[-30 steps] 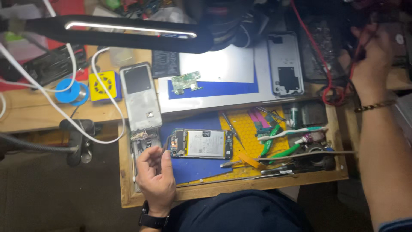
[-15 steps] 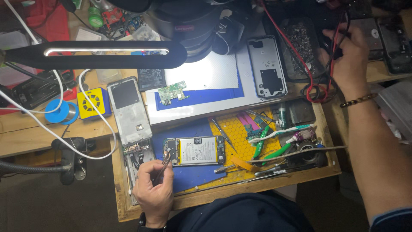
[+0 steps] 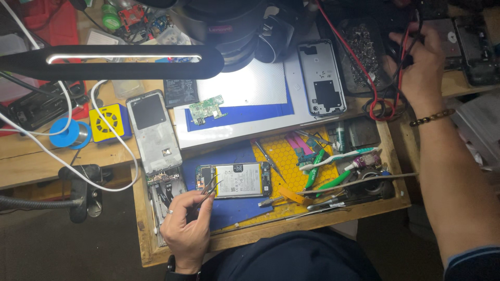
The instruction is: The person works on a disassembled smartphone placed on a blue mat, using tweezers to manipulate small internal components and wires. They occasionally reach for a computer mouse and keyboard to the side before returning to the phone repair.
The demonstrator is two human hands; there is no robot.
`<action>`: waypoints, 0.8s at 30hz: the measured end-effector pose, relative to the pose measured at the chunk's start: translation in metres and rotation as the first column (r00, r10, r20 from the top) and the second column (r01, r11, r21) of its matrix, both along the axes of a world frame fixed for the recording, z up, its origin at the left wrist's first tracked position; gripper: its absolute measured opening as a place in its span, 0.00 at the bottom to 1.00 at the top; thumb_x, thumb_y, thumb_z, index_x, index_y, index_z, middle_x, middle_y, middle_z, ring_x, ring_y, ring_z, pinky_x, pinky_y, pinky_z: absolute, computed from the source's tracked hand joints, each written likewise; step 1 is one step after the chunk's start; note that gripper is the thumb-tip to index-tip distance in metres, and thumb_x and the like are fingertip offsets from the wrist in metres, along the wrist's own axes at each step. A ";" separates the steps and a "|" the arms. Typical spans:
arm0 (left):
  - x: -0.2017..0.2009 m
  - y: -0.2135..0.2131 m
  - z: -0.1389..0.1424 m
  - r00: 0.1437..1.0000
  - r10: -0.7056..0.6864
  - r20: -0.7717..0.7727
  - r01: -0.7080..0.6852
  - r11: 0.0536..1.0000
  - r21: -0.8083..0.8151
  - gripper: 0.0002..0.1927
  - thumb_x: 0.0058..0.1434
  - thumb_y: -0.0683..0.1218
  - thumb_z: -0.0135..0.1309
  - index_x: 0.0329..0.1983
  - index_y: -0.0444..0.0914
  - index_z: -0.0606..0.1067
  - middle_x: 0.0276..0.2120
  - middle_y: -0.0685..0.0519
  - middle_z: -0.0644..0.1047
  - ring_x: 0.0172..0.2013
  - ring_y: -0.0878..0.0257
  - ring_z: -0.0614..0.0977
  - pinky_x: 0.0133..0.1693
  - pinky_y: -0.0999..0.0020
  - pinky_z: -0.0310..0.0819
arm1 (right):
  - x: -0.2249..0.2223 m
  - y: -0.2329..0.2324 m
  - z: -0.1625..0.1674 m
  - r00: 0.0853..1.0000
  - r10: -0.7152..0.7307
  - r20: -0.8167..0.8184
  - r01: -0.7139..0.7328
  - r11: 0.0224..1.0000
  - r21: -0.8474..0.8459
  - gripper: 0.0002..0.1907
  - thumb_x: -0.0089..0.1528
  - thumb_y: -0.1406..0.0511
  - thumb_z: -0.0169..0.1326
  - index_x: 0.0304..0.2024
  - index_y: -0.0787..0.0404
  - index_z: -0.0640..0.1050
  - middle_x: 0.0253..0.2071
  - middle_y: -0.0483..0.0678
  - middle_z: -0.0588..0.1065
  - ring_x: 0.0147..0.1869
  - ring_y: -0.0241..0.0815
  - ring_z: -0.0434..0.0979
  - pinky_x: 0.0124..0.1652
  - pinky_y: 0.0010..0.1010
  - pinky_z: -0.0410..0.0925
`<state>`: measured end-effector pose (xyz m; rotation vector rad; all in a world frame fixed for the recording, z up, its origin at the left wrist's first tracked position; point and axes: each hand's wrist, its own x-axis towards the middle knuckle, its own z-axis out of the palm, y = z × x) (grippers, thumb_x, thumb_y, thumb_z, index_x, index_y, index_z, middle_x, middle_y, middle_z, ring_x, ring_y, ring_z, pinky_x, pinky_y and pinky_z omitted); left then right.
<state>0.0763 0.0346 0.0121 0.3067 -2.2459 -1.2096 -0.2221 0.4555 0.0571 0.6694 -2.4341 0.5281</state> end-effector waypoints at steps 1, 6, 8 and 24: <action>0.000 0.000 0.000 1.000 -0.006 -0.003 0.006 1.000 0.002 0.07 0.55 0.37 0.66 0.34 0.34 0.79 0.35 0.48 0.83 0.35 0.63 0.86 0.37 0.71 0.79 | 0.000 0.001 0.000 1.000 0.015 -0.002 -0.015 1.000 -0.016 0.25 0.60 0.72 0.71 0.59 0.63 0.79 0.63 0.54 0.68 0.66 0.52 0.73 0.66 0.36 0.71; -0.001 0.001 0.000 1.000 -0.020 -0.017 0.020 1.000 -0.008 0.08 0.54 0.37 0.67 0.34 0.34 0.79 0.35 0.47 0.82 0.36 0.62 0.86 0.39 0.70 0.78 | 0.001 0.008 0.001 0.992 0.022 -0.125 -0.024 1.000 -0.011 0.25 0.60 0.73 0.72 0.57 0.68 0.77 0.64 0.56 0.70 0.68 0.55 0.71 0.68 0.40 0.68; -0.001 0.001 0.000 0.999 -0.026 -0.022 0.026 1.000 -0.012 0.08 0.54 0.37 0.67 0.34 0.34 0.79 0.35 0.47 0.82 0.36 0.62 0.85 0.39 0.70 0.78 | 0.000 0.010 0.003 0.996 -0.010 -0.088 0.003 0.996 -0.086 0.23 0.61 0.73 0.70 0.58 0.65 0.78 0.63 0.53 0.73 0.68 0.52 0.74 0.67 0.37 0.69; 0.002 -0.002 -0.009 0.997 -0.081 0.003 0.081 0.996 -0.032 0.06 0.61 0.39 0.62 0.40 0.32 0.79 0.35 0.48 0.82 0.35 0.63 0.85 0.37 0.71 0.77 | 0.005 -0.004 0.006 0.999 0.036 0.000 -0.036 0.999 -0.024 0.28 0.61 0.73 0.70 0.63 0.67 0.78 0.67 0.59 0.70 0.71 0.54 0.73 0.71 0.37 0.71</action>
